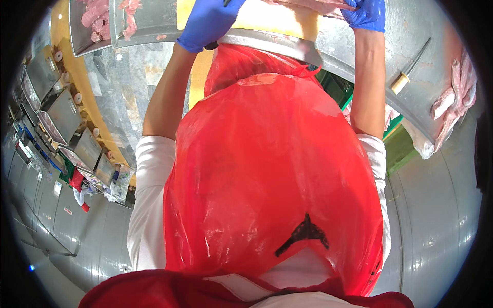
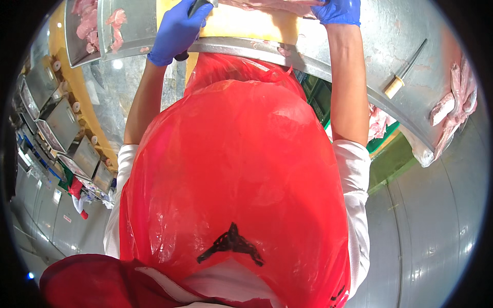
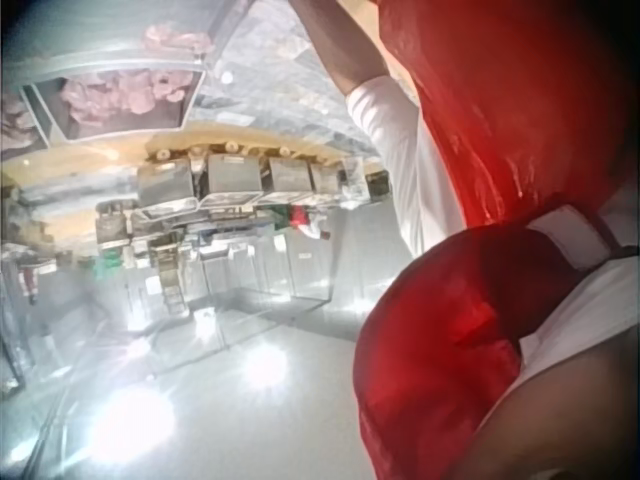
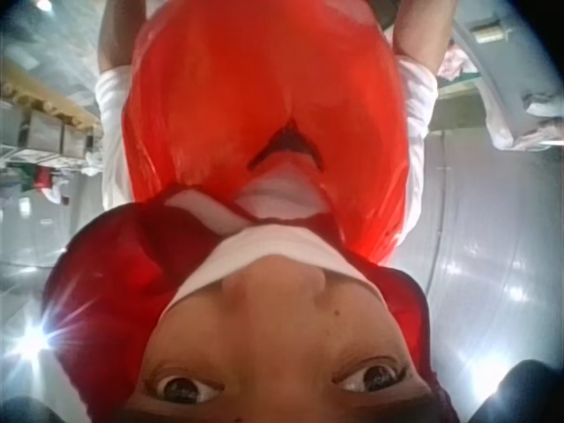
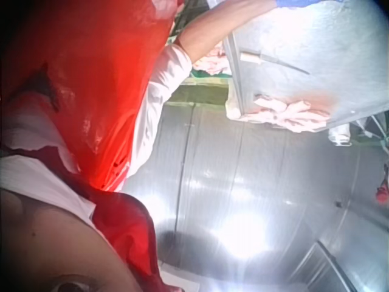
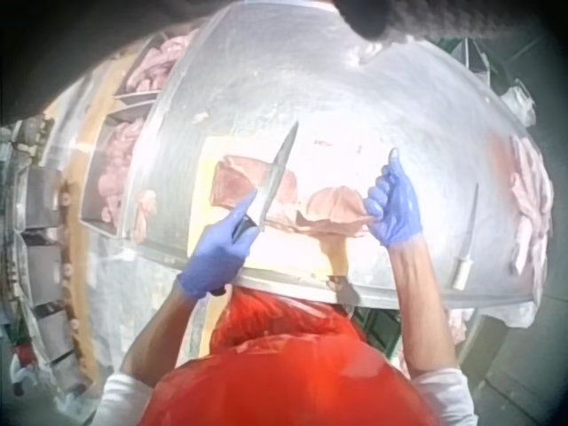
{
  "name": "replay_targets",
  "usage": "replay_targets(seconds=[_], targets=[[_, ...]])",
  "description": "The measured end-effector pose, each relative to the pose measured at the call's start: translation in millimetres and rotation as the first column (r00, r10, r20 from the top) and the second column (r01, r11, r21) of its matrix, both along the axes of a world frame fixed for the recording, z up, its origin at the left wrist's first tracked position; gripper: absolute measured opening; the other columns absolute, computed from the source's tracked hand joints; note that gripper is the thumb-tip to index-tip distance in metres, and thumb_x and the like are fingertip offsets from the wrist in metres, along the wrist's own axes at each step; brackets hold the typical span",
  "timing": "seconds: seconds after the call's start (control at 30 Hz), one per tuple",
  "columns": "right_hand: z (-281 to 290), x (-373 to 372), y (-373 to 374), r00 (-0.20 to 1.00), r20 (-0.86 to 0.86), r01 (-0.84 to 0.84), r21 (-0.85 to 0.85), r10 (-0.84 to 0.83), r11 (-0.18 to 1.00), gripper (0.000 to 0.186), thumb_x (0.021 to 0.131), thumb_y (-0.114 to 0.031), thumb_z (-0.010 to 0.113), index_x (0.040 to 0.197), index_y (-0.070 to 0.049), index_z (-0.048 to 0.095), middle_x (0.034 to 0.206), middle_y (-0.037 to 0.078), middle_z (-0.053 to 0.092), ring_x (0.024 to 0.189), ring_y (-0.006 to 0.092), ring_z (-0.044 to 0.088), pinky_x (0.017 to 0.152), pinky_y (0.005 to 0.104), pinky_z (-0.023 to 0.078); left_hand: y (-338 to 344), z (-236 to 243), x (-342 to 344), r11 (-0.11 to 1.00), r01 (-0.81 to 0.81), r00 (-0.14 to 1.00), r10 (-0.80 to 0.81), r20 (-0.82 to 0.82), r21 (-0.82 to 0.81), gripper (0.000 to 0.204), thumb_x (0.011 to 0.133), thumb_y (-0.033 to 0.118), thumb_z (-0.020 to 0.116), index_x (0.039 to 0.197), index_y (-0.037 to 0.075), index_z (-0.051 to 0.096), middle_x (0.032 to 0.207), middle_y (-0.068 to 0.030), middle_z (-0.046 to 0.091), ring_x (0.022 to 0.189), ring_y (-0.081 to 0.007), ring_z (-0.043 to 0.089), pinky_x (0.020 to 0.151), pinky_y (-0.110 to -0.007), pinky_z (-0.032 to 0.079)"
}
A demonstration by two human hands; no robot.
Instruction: The person trims fat from large pieces of raw meat using a knife and a honing steel on a cutting board. They repeatedly sharpen the knife and place trimmed fat into a green crate while working in a commercial meat processing area.
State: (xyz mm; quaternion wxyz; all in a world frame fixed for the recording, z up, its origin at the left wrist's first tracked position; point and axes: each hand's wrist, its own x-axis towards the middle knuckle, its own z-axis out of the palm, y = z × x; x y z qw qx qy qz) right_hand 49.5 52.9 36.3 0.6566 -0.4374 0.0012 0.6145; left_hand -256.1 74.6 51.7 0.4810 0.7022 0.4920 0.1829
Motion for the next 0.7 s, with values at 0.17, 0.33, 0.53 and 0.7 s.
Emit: replay_targets(seconds=[0.17,0.33,0.53,0.7], targets=[[-1,1,1,1.000,-0.018,-0.021,0.014,0.021,1.000,0.047,0.104,-0.043,0.058,0.066,-0.024,0.038,0.052,-0.008,0.020,0.038,0.0075,0.022,0.033,0.0245,0.019,0,-13,13,0.998,0.069,0.995,-0.068,0.075,-0.007,0.059,0.096,0.010,0.060,0.152,0.007,0.044,0.068,-0.0124,0.055,0.059,-0.0179,0.054,0.059,-0.034,0.046],[1,1,2,0.999,-0.028,-0.017,0.011,0.017,1.000,0.047,0.103,-0.043,0.059,0.065,-0.024,0.038,0.051,-0.008,0.020,0.038,0.0076,0.021,0.033,0.0244,0.018,-12,-19,16,0.998,0.056,0.997,-0.057,0.046,0.015,0.061,0.095,0.008,0.059,0.153,0.008,0.042,0.070,-0.0147,0.057,0.060,-0.0194,0.057,0.060,-0.035,0.048],[-1,2,12,0.993,-0.100,-0.047,0.086,0.056,0.995,0.047,0.103,-0.043,0.060,0.066,-0.023,0.038,0.051,-0.008,0.019,0.038,0.0075,0.021,0.033,0.0246,0.018,-35,-24,4,0.990,0.108,0.994,-0.109,0.008,0.091,0.061,0.096,0.009,0.058,0.154,0.007,0.040,0.071,-0.0154,0.059,0.060,-0.0240,0.059,0.061,-0.038,0.050],[20,-1,28,0.999,-0.007,-0.046,0.018,0.046,0.999,0.047,0.101,-0.043,0.063,0.066,-0.023,0.039,0.052,-0.008,0.019,0.038,0.0074,0.020,0.034,0.0246,0.018,-27,-16,18,0.988,0.095,0.995,-0.094,0.014,-0.120,0.059,0.097,0.010,0.057,0.154,0.006,0.040,0.071,-0.0154,0.059,0.061,-0.0229,0.060,0.059,-0.037,0.049]])
